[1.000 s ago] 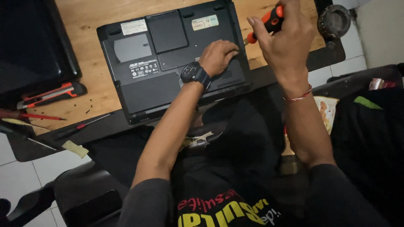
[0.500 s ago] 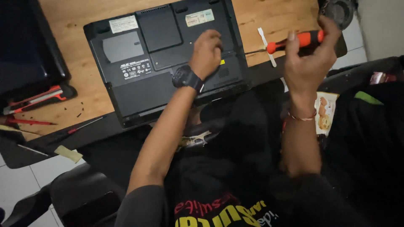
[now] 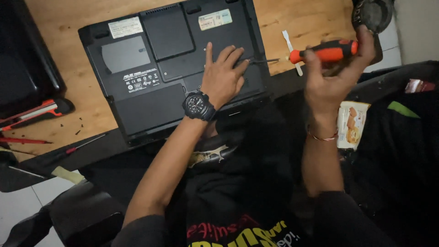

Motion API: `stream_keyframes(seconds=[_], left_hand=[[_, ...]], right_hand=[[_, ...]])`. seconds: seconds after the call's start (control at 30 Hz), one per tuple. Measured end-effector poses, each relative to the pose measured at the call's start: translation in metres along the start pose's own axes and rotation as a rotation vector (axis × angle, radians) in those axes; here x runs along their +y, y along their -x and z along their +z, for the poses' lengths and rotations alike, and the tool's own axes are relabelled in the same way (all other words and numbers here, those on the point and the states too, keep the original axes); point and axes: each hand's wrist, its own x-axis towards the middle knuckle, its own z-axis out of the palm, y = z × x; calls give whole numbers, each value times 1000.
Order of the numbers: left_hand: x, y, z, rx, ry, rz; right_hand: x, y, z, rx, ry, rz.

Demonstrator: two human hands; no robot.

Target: The person is disassembling a laptop by flipping it over and using a screwdriver to remove the screws from the bottom panel.

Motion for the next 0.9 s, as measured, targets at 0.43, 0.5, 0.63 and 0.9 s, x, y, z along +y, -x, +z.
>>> stream_keyframes(seconds=[0.43,0.5,0.63,0.9], left_hand=[[-2,3,3,28,29,22],[-2,3,5,37,31,24],[-3,4,7,25,63,11],[-2,3,7,12,63,17]], right_hand=[[4,-3,23,-65,-349,-86],[4,-6,23,-69,-340,-99],[8,-5,22,-86,-331,-94],[-18,-49,15,-406,-196,-431]])
